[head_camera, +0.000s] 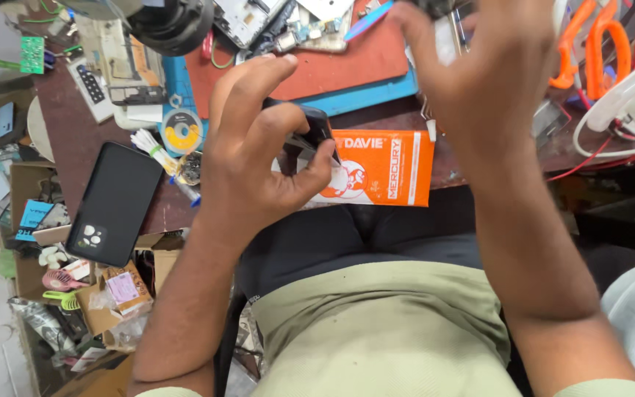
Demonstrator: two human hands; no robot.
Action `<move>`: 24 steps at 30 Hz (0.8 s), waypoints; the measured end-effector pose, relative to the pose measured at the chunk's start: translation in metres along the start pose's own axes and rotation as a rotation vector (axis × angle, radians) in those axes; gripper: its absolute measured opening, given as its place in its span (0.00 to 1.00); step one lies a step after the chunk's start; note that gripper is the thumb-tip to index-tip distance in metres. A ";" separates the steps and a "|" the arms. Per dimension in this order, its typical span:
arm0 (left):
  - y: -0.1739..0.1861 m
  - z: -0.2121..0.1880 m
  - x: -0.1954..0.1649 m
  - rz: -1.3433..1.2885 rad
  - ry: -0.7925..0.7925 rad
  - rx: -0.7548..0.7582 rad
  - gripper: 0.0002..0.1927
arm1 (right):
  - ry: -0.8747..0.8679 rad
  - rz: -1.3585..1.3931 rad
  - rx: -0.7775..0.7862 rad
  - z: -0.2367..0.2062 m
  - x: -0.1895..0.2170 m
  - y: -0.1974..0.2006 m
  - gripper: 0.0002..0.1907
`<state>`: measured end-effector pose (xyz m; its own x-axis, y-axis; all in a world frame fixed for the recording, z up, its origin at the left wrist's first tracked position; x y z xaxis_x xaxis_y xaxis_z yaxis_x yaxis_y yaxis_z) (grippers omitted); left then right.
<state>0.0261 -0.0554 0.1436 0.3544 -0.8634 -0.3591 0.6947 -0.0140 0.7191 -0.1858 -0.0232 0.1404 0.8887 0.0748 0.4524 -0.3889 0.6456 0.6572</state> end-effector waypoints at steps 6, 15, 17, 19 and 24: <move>-0.004 -0.006 -0.010 -0.084 -0.067 -0.099 0.22 | -0.069 1.084 0.486 -0.047 0.037 -0.041 0.23; -0.018 -0.017 -0.016 -0.418 -0.129 -0.224 0.35 | 0.270 0.571 0.183 -0.069 0.047 -0.004 0.12; -0.017 -0.019 -0.018 -0.381 -0.053 -0.274 0.36 | 0.296 0.521 0.143 -0.072 0.047 -0.003 0.11; -0.017 -0.022 -0.021 -0.331 0.071 -0.277 0.37 | 0.308 0.473 0.090 -0.071 0.049 -0.001 0.10; -0.036 -0.042 -0.007 -0.362 0.450 -0.037 0.34 | 0.303 0.467 0.122 -0.067 0.062 0.001 0.13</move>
<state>0.0244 -0.0280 0.0954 0.3156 -0.5072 -0.8020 0.8397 -0.2444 0.4850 -0.1150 0.0334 0.1289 0.6389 0.5570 0.5306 -0.7664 0.4005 0.5022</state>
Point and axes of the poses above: each hand's wrist, its own z-axis towards the middle knuckle, its own y-axis out of the back of the hand, x = y × z, the point moved 8 cm from there along z, towards the middle knuckle, and after that the axes turned 7 degrees about z, right-handed, at the moved point
